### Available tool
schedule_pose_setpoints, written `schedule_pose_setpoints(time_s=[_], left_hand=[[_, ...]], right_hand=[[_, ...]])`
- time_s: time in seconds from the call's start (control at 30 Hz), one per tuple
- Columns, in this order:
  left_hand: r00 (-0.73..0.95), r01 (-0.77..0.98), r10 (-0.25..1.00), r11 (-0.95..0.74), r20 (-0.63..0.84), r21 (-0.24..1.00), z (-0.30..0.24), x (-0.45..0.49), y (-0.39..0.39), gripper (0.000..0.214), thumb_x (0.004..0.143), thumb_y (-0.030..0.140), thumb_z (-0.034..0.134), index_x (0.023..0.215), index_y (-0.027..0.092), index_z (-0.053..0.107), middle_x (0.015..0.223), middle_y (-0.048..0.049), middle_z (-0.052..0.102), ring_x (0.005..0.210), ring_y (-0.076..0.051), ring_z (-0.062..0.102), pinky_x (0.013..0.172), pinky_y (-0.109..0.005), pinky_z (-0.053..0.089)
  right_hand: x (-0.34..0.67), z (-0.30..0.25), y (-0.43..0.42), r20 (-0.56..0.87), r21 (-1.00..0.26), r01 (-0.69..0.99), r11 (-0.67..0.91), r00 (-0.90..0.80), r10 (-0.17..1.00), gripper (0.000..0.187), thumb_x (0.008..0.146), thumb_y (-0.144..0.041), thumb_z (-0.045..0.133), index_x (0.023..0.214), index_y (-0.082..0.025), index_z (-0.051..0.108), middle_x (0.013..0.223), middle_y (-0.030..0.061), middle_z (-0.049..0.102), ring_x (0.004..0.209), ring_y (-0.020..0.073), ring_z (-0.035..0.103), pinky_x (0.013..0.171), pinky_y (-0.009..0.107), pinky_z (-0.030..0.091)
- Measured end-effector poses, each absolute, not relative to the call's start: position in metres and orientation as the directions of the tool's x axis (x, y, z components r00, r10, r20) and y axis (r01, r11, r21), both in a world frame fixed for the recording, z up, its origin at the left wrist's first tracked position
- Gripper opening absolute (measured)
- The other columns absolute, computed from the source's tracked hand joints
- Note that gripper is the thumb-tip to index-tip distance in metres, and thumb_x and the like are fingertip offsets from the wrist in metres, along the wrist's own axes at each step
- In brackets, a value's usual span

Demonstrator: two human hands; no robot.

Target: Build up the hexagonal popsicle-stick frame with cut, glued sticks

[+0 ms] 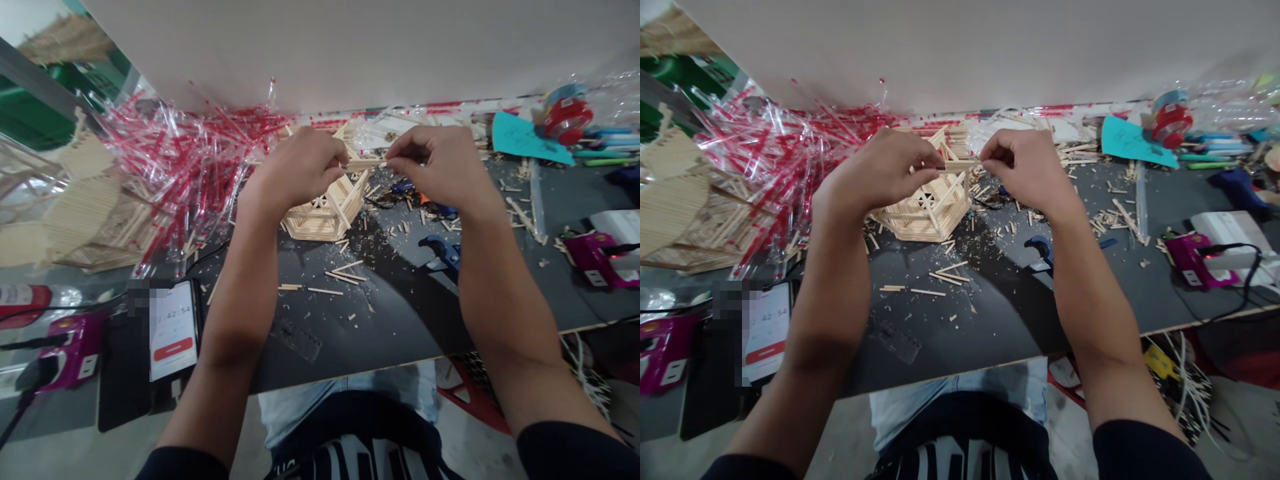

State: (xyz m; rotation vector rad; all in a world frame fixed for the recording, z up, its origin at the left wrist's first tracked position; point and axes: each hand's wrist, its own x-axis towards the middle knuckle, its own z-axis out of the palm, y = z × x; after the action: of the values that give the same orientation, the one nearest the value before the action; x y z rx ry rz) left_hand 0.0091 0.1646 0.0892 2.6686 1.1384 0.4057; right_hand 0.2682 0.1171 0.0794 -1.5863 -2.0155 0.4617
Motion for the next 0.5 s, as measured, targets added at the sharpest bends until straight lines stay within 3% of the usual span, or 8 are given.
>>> schedule_pose_setpoints(time_s=[0.37,0.5], left_hand=[[0.677,0.661,0.72,-0.686,0.152,0.305,0.0942,0.0082,0.1625,0.035,0.098,0.039,0.057,0.119,0.037,0.085,0.112,-0.006,0.086,0.118,-0.033,0.074,0.104,-0.048,0.057],[0.672,0.675,0.729,-0.676,0.13,0.297,0.0966,0.01,0.1601,0.034,0.098,0.039,0.057,0.117,0.035,0.085,0.116,-0.0068,0.085,0.119,-0.034,0.074,0.104,-0.048,0.056]], right_hand=[[0.2655,0.0858,0.1137,0.135,-0.415,0.878,0.239,-0.201,0.97,0.031,0.102,-0.041,0.06,0.123,-0.029,0.08,0.114,0.0134,0.08,0.103,0.0366,0.074,0.097,0.057,0.061],[0.2657,0.0813,0.1152,0.166,-0.467,0.85,0.244,-0.186,0.968,0.028,0.1,-0.041,0.065,0.121,-0.029,0.08,0.111,0.0122,0.08,0.101,0.0349,0.075,0.095,0.054,0.061]])
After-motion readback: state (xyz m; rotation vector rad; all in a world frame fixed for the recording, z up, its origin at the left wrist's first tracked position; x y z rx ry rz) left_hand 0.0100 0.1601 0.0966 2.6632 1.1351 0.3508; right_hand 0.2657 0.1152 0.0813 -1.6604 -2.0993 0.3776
